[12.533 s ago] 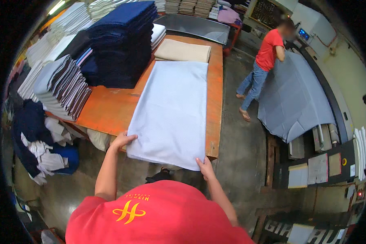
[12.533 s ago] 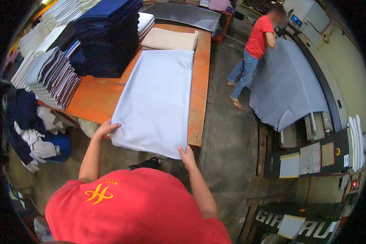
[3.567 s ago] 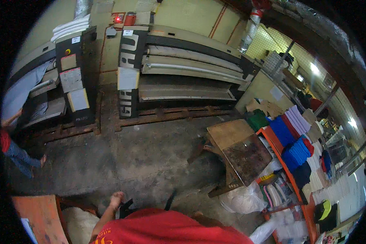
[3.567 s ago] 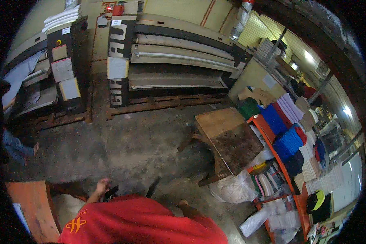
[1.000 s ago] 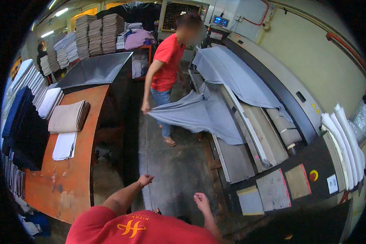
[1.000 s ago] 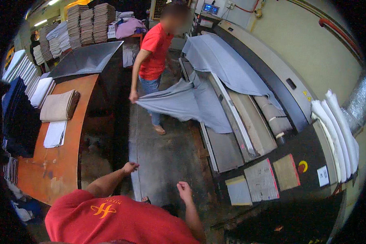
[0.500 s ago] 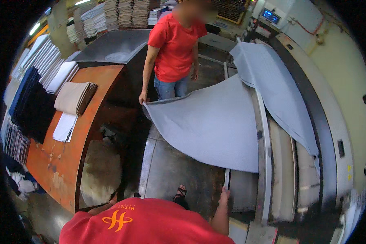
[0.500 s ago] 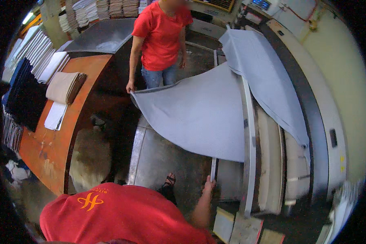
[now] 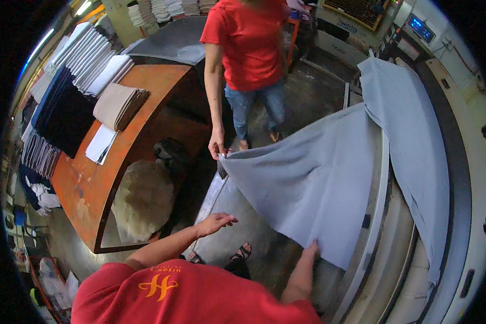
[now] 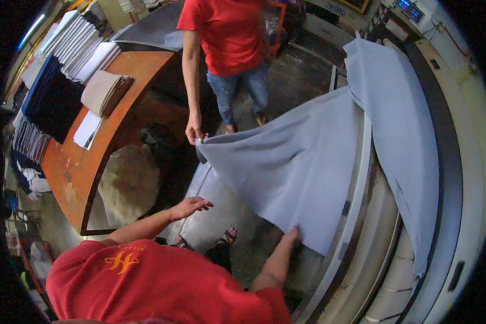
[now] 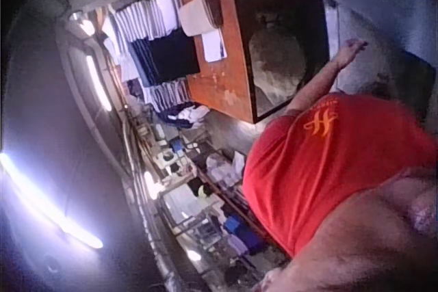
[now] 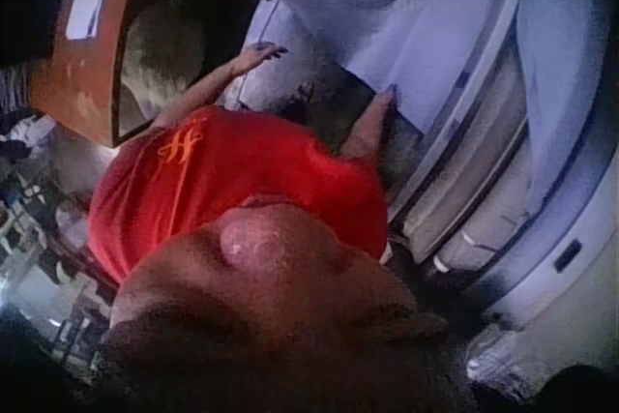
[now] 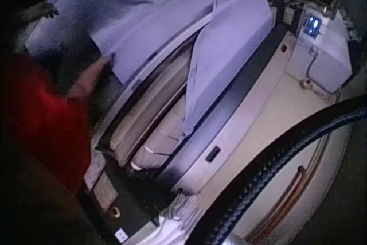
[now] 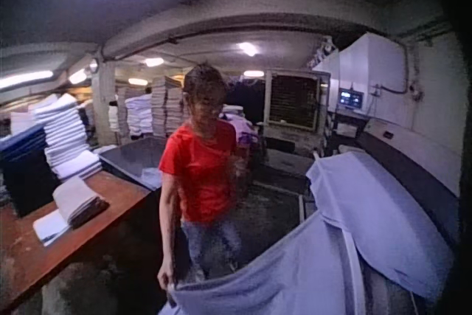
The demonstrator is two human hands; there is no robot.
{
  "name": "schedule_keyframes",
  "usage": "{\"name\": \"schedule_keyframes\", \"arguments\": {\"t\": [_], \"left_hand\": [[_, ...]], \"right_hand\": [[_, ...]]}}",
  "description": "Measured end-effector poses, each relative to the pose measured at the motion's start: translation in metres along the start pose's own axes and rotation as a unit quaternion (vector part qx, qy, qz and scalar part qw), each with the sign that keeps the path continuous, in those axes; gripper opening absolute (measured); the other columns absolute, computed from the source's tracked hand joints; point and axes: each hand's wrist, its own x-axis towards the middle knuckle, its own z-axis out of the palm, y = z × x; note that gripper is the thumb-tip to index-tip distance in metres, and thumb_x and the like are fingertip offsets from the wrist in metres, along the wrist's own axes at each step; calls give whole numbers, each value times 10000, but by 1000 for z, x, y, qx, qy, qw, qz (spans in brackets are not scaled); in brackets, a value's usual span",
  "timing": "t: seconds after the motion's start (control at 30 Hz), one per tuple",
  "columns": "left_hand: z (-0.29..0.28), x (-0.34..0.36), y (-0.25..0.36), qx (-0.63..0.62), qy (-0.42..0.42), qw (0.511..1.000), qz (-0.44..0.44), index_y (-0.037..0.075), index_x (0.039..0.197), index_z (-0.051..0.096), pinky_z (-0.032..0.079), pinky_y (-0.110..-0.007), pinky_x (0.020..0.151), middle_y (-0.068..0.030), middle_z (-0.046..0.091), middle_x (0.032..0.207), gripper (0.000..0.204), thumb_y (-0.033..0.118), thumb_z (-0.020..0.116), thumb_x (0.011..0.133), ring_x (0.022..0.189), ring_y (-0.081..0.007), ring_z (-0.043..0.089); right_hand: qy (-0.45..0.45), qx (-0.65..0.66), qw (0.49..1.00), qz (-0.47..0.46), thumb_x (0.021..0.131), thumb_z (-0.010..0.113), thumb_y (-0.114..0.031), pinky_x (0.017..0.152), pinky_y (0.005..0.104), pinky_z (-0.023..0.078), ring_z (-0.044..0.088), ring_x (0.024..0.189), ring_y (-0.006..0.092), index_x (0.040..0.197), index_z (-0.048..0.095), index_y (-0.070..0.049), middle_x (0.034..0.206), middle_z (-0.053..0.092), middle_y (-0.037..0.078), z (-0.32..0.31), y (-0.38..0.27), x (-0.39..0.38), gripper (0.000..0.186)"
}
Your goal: The person folds a light gray sheet on a wooden table, aligning edges and stacking it with other folded linens. They repeat this process for multiple sheets, handling each one individually.
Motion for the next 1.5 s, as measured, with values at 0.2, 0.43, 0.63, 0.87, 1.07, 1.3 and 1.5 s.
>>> {"name": "schedule_keyframes", "arguments": {"t": [0.2, 0.43, 0.63, 0.87, 1.07, 1.3, 1.5], "left_hand": [[29, 5, -11, -6, -76, 995, -70, 79, 1206, 593, 429, -334, 911, -56, 594, 1201, 485, 460, 419, 960, 1037, -192, 574], [78, 20, -12, -47, -177, 976, -114, 47, 1235, 553, 445, -327, 877, -80, 612, 1119, 562, 486, 552, 884, 1015, -198, 573], [116, 45, -6, 188, -55, 971, 138, 5, 1399, 255, 449, -397, 878, -223, 401, 1273, 982, 511, 738, 711, 1079, -319, 512], [150, 57, 29, 255, -119, 935, 216, 93, 1334, 420, 444, -422, 895, -238, 530, 1177, 634, 334, 654, 796, 1108, -359, 540], [109, -3, 57, 177, -189, 947, 189, 76, 1166, 563, 467, -383, 787, -132, 652, 1008, 319, 211, 551, 877, 907, -262, 615], [43, -94, 104, -101, -529, 822, 185, 41, 1212, 528, 418, -300, 878, 3, 558, 993, 403, 344, 519, 947, 959, -112, 522], [-54, -97, 18, 49, -624, 777, -66, 25, 1372, 383, 303, -407, 1066, -153, 446, 1368, 780, 630, 423, 881, 1270, -258, 423]], "right_hand": [[-117, 227, 967, 8, 861, 565, -176, 874, 419, 480, 551, 1045, 281, 1178, 503, -20, 1187, 551, 138, -7, 22, 51, 358], [-259, 259, 931, 18, 843, 598, -135, 592, 250, 443, 509, 679, 134, 929, 534, -89, 803, 554, 12, 6, -17, -31, 117], [-372, 87, 908, -172, 772, 645, -14, 827, 344, 449, 534, 970, 195, 1211, 471, -32, 1102, 545, 66, 19, -31, -185, 472], [-461, 257, 840, -124, 780, 625, 20, 996, 412, 379, 467, 1191, 253, 1331, 378, -57, 1289, 484, 108, -56, -65, -320, 608], [-368, -58, 857, -355, 834, 672, -201, 1031, 401, 346, 428, 1231, 274, 1394, 287, -62, 1334, 446, 113, -74, 2, -333, 694], [-272, -215, 884, -314, 845, 681, -275, 1064, 391, 295, 387, 1266, 266, 1411, 262, -20, 1352, 432, 120, 5, 55, -421, 749], [-248, -199, 916, -243, 841, 697, -240, 1086, 380, 265, 365, 1286, 254, 1411, 267, 15, 1369, 418, 122, 32, 5, -515, 758]]}}
